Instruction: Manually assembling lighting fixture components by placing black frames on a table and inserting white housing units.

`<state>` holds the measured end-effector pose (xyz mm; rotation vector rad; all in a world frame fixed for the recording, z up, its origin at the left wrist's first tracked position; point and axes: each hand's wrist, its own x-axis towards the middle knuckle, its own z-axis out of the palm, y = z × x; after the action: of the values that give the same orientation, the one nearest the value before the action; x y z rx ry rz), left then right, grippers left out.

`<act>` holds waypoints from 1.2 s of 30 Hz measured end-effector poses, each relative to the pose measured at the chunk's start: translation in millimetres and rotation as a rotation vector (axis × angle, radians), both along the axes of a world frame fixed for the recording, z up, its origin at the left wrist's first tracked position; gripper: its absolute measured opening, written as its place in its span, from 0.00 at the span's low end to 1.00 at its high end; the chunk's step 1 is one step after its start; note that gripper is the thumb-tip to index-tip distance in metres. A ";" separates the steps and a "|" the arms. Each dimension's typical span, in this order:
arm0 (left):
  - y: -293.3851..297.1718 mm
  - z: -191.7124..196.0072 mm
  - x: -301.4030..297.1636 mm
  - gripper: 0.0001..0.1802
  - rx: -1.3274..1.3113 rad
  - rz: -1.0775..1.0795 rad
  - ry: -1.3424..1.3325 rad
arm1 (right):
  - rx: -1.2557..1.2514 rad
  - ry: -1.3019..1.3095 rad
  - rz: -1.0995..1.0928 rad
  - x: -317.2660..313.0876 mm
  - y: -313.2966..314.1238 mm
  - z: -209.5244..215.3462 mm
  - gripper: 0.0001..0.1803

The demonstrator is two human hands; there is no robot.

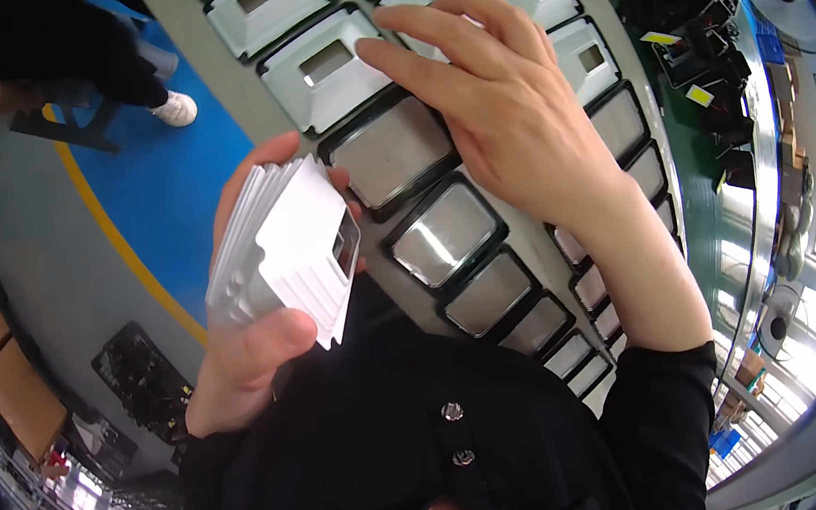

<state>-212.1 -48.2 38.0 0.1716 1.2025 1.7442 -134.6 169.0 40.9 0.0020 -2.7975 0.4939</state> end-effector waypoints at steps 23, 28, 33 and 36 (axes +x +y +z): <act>-32.6 9.5 40.3 0.56 0.248 -0.056 0.124 | -0.542 0.084 -0.057 79.6 -118.6 67.5 0.25; -43.9 23.2 56.5 0.54 0.277 -0.106 0.118 | -0.565 0.112 -0.041 99.1 -130.6 77.1 0.20; -52.6 30.4 75.1 0.53 0.333 -0.108 0.170 | -0.572 0.140 -0.026 120.4 -141.0 80.7 0.22; -55.4 34.7 82.3 0.53 0.350 -0.106 0.197 | -0.600 0.167 -0.024 128.6 -144.3 82.6 0.21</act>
<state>-129.8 -103.6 72.6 0.6164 0.9953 1.8635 -6.0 24.8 123.6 -0.1130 -2.3834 1.2388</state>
